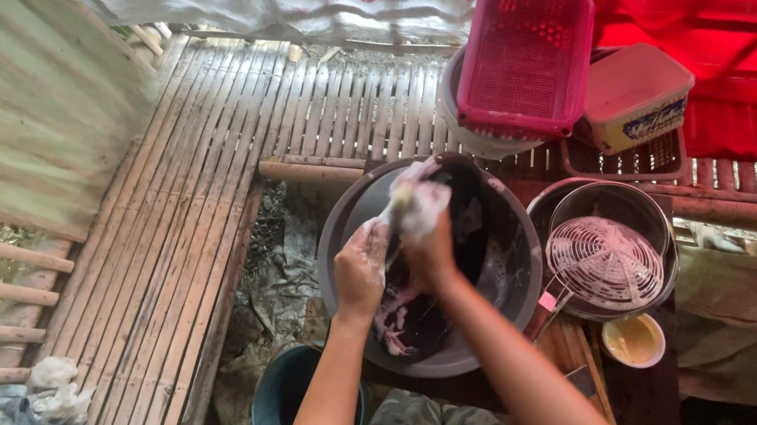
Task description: The person washes a metal strainer and a black pot in a large basin of soapy water. They use a sponge and a pink scrubber to clean the items, scrubbing the strainer thoroughly before moving on to the pot.
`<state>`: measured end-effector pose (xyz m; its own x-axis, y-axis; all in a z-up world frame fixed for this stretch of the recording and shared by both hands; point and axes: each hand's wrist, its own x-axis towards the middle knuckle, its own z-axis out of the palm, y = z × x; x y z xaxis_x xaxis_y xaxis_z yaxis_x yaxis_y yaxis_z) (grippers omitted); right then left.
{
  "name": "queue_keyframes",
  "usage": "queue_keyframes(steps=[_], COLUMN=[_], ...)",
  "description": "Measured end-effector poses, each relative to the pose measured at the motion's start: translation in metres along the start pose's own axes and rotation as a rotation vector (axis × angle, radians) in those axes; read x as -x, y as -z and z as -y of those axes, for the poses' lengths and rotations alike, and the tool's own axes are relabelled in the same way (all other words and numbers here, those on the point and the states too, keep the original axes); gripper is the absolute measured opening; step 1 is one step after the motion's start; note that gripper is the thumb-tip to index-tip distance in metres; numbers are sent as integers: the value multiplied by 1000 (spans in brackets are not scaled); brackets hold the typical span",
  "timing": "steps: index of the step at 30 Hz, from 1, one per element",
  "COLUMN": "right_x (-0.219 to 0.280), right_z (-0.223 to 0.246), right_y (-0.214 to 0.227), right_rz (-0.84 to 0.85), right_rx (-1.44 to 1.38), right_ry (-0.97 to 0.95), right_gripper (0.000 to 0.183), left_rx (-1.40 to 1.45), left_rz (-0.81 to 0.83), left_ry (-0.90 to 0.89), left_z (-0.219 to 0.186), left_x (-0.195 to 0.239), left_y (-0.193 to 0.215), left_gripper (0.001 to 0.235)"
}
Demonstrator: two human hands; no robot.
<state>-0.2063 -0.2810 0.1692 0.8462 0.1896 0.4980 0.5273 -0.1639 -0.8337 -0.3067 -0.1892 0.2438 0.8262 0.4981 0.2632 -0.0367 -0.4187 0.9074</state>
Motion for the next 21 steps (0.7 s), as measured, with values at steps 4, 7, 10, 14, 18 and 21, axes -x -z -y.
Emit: queue_keyframes(steps=[4,7,10,14,18,21], right_x=[-56,-77,-72,-42,-23,-45], right_z=[-63,-78,-46,23,30,-25], right_y=[23,36,37,24,27,33], right_rz=[-106,-59,-36,67,97,-40], right_rx=[317,330,-14,150,113,177], right_ry=[84,80,-141,139,341,92], right_gripper=[24,10,11,10,29,28], left_rx=[-10,-38,-262,-441,-483,-395], left_rz=[12,74,138,162,162,139], left_ry=[-82,17,9,-117,-118,-136], left_z=[-3,-8,-5,28,42,33], left_x=[7,8,0,-25,-26,-17], left_y=[3,5,4,-15,-18,-13], left_gripper=[33,35,38,35,30,41])
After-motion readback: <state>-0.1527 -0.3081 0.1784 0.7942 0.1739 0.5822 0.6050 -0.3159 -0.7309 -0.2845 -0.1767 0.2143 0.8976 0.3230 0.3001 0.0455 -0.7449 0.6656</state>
